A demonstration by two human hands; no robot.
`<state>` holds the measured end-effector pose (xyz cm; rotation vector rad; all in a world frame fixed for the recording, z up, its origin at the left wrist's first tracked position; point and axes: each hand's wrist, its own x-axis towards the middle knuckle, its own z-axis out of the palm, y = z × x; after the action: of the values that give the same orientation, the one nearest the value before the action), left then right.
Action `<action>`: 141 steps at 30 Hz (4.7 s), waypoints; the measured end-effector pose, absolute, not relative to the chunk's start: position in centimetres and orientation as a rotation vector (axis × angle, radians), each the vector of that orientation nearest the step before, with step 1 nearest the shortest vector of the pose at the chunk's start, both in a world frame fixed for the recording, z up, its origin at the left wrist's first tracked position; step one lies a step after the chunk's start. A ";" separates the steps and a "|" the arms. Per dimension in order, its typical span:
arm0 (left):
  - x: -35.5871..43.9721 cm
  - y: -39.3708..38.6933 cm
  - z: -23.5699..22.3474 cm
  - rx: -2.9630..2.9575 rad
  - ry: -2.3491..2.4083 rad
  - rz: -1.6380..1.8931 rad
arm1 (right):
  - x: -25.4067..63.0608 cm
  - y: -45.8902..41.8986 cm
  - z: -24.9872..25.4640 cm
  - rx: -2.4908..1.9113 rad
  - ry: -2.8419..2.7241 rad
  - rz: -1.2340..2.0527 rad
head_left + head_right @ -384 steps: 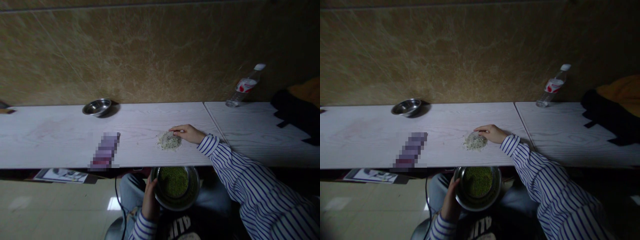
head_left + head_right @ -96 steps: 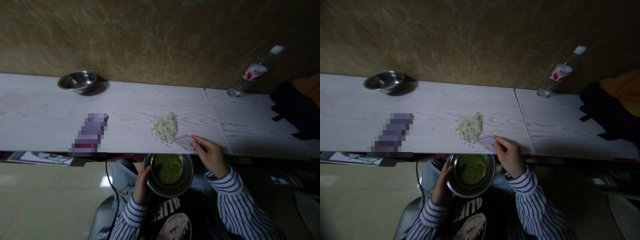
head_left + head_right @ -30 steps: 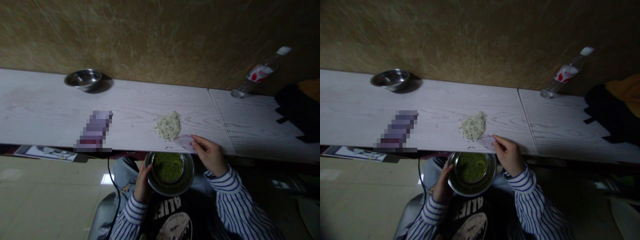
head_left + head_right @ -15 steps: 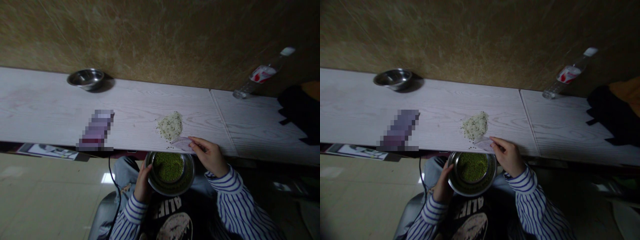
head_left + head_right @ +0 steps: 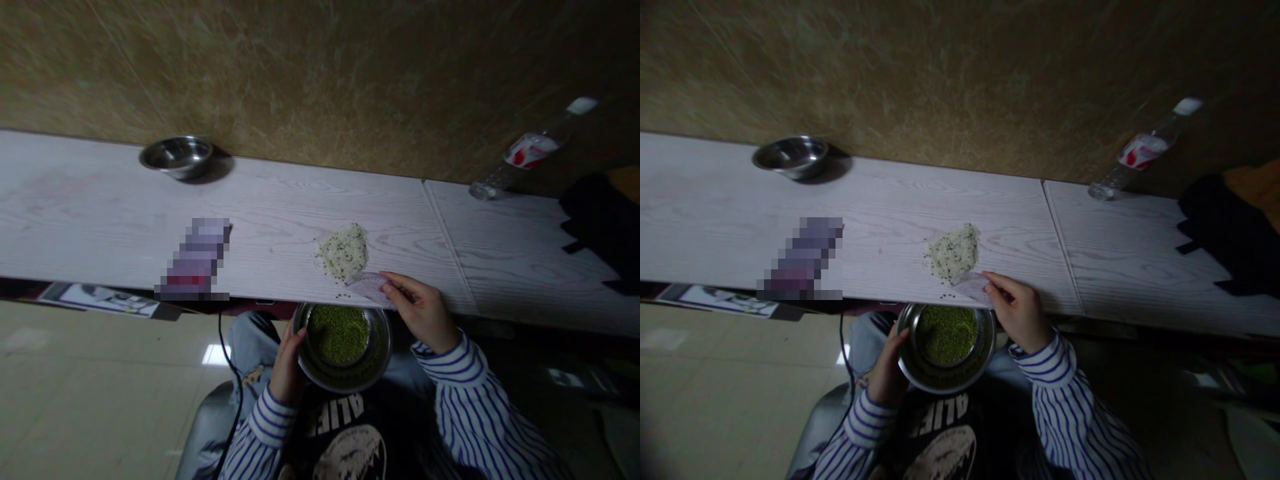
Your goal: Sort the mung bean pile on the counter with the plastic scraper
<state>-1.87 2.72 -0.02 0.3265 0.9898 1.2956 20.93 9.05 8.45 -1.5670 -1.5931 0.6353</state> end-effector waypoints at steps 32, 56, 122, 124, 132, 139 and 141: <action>-2.0 2.5 0.1 0.313 0.973 1.298 | 19.7 9.3 8.4 -1.556 -1.580 0.673; -2.0 2.5 0.1 0.310 0.975 1.277 | 21.0 9.1 9.0 -1.599 -1.555 0.613; -4.0 2.4 -0.3 0.312 1.013 1.358 | 17.4 9.7 8.1 -1.473 -1.646 0.753; -4.4 2.4 -0.3 0.317 1.011 1.373 | 17.2 10.5 7.8 -1.473 -1.635 0.722; -6.9 1.7 -0.4 0.353 1.126 1.433 | 15.1 11.3 7.8 -1.369 -1.764 0.833; -7.4 1.0 -0.1 0.401 1.132 1.379 | 15.6 10.5 8.5 -1.342 -1.763 0.925; -7.1 0.8 -0.1 0.407 1.134 1.343 | 16.3 10.4 8.6 -1.352 -1.704 0.894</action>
<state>-7.10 0.83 -0.14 0.4068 1.1338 1.3431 16.25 10.41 8.60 -1.3521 -1.7044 0.8943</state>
